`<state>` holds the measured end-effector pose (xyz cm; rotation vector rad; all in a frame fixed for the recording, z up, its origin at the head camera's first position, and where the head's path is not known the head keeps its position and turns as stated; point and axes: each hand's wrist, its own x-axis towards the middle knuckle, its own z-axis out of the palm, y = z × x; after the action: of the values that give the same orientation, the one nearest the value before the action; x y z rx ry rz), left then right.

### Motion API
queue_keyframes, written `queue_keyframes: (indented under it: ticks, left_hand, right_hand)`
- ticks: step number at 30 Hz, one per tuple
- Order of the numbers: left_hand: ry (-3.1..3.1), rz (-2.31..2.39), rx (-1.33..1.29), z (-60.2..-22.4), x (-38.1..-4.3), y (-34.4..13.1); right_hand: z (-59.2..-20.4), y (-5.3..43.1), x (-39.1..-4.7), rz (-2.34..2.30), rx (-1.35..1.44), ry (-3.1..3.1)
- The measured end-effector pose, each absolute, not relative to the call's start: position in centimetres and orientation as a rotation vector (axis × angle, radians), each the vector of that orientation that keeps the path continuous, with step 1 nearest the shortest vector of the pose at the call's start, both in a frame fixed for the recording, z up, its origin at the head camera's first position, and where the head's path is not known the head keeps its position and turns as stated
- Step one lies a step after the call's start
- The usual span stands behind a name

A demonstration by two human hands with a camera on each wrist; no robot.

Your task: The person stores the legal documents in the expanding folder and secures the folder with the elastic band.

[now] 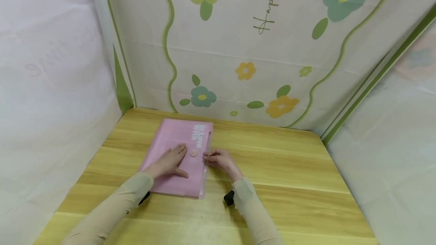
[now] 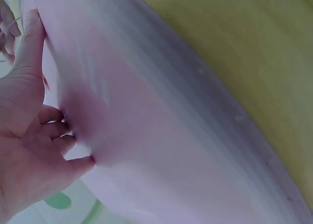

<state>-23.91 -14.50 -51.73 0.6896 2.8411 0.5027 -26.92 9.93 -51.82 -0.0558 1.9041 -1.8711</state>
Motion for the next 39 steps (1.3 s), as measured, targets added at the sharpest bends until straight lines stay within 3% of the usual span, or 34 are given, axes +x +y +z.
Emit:
queue_keyframes:
  ticks: [16,31,39]
  left_hand:
    - [2.866,0.456,0.675,-52.3,-23.6,-12.0]
    - [2.844,0.495,0.812,-51.7,-24.6,-16.6]
    - [2.845,0.427,0.867,-51.6,-24.6,-16.8]
  right_hand:
    - [-50.9,9.8,-27.0,-1.326,-0.297,2.586]
    - [-50.5,9.5,-26.8,-1.306,-0.32,2.605]
    - [-50.3,8.5,-26.9,-1.242,-0.334,2.612]
